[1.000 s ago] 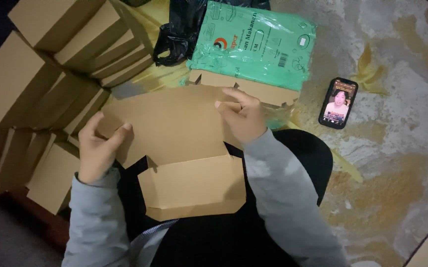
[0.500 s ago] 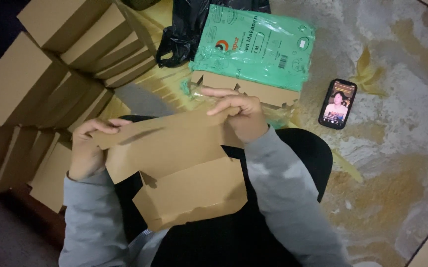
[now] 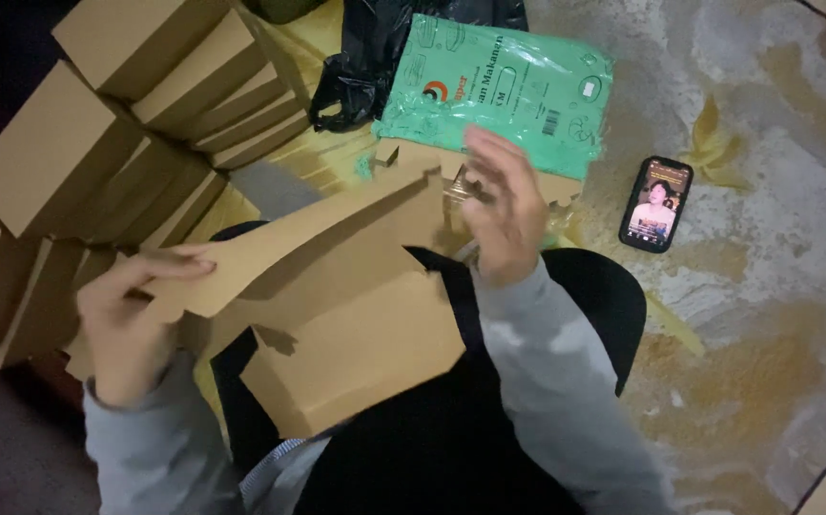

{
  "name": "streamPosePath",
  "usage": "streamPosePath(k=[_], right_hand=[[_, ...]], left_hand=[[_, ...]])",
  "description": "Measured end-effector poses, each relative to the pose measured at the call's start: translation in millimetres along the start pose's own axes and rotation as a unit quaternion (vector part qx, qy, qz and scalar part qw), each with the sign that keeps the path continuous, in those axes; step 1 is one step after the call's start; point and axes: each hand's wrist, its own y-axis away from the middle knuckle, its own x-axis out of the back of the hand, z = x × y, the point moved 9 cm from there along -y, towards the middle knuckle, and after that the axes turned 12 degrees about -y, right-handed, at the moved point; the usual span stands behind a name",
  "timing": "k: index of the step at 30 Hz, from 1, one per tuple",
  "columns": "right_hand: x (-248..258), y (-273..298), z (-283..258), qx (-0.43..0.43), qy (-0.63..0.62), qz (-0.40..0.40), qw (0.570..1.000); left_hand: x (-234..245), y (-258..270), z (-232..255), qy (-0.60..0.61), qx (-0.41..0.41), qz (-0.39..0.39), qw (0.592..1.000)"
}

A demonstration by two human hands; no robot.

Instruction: Folding and assembling a cardboard box from a flat cutout.

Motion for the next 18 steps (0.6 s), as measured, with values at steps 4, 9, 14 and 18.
streamPosePath(k=[4,9,14,18], right_hand=[[-7.1,20.5,-37.7,0.233,0.174,0.043,0.956],[-39.3,25.9,-51.0,0.251,0.15,-0.149,0.945],[-68.5,34.3,-33.4,0.23,0.133,-0.246,0.932],[-80.5,37.3,-31.0,0.205,0.167,-0.284,0.922]], left_hand=[[3.8,17.0,35.3,-0.069,-0.14,-0.014,0.988],[-40.6,36.1,111.0,-0.291,-0.359,-0.064,0.884],[-65.5,36.7,152.0,-0.246,-0.368,-0.128,0.887],[-69.9,31.5,151.1,-0.199,-0.36,-0.149,0.899]])
